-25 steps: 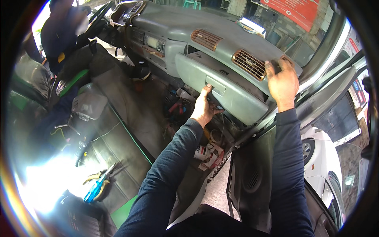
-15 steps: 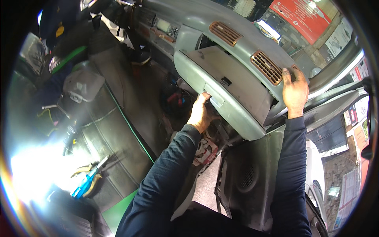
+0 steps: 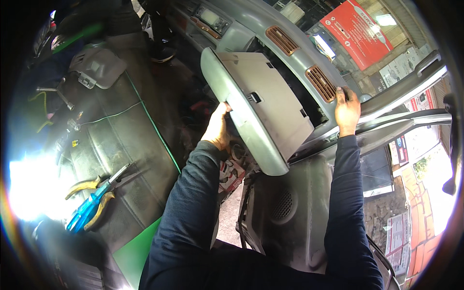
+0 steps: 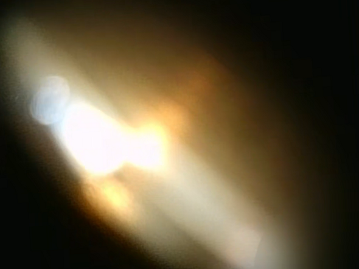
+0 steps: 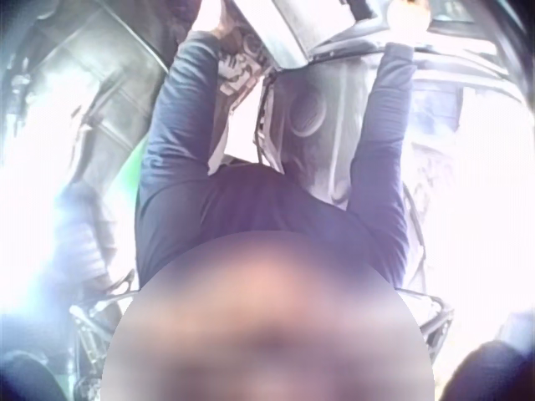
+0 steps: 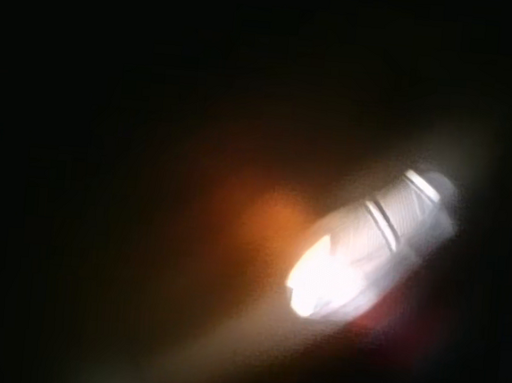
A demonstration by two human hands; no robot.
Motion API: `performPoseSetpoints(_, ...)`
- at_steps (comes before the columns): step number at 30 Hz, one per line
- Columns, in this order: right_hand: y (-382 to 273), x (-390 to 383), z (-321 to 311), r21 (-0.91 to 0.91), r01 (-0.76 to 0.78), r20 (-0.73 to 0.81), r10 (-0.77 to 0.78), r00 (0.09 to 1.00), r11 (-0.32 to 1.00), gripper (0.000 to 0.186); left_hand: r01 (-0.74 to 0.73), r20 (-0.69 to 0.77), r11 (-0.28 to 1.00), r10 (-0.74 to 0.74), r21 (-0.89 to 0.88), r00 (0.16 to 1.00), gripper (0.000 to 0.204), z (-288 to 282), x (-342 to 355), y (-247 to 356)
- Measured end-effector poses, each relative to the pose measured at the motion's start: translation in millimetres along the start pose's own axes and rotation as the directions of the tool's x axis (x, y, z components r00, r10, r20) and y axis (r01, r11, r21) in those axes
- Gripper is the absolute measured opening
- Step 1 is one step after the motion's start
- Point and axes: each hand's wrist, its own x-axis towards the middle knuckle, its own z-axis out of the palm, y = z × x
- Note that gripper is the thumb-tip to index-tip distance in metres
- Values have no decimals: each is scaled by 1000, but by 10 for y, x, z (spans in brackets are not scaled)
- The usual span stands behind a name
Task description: The person works inside a van, manipulating wires and components under the dashboard, then reattaches the glove box and dashboard panel. Tools including a screwdriver and pliers are used to adjust and secure parts.
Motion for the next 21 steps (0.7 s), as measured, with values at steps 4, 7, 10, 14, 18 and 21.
performPoseSetpoints(4,-30,0,-26,8,11,14,-11,1000,1000,38,-40,-28,997,42,61,999,36,-68,45,183)
performPoseSetpoints(7,-47,9,-38,-8,-7,36,7,999,1000,41,-43,-39,988,49,145,998,35,-37,38,334)
performPoseSetpoints(10,-45,24,-38,-38,-23,55,25,998,999,43,23,-87,977,-5,214,996,55,47,-31,363)
performPoseSetpoints(14,2,43,-29,-25,-17,69,18,997,1000,41,115,-104,971,-95,210,990,79,162,-192,412)
performPoseSetpoints(18,52,54,-17,-27,22,72,-20,997,999,39,153,-105,958,-131,242,986,99,292,-414,567)
performPoseSetpoints(21,67,75,5,-56,36,62,-32,998,998,40,158,-91,933,-135,322,987,104,320,-647,664)
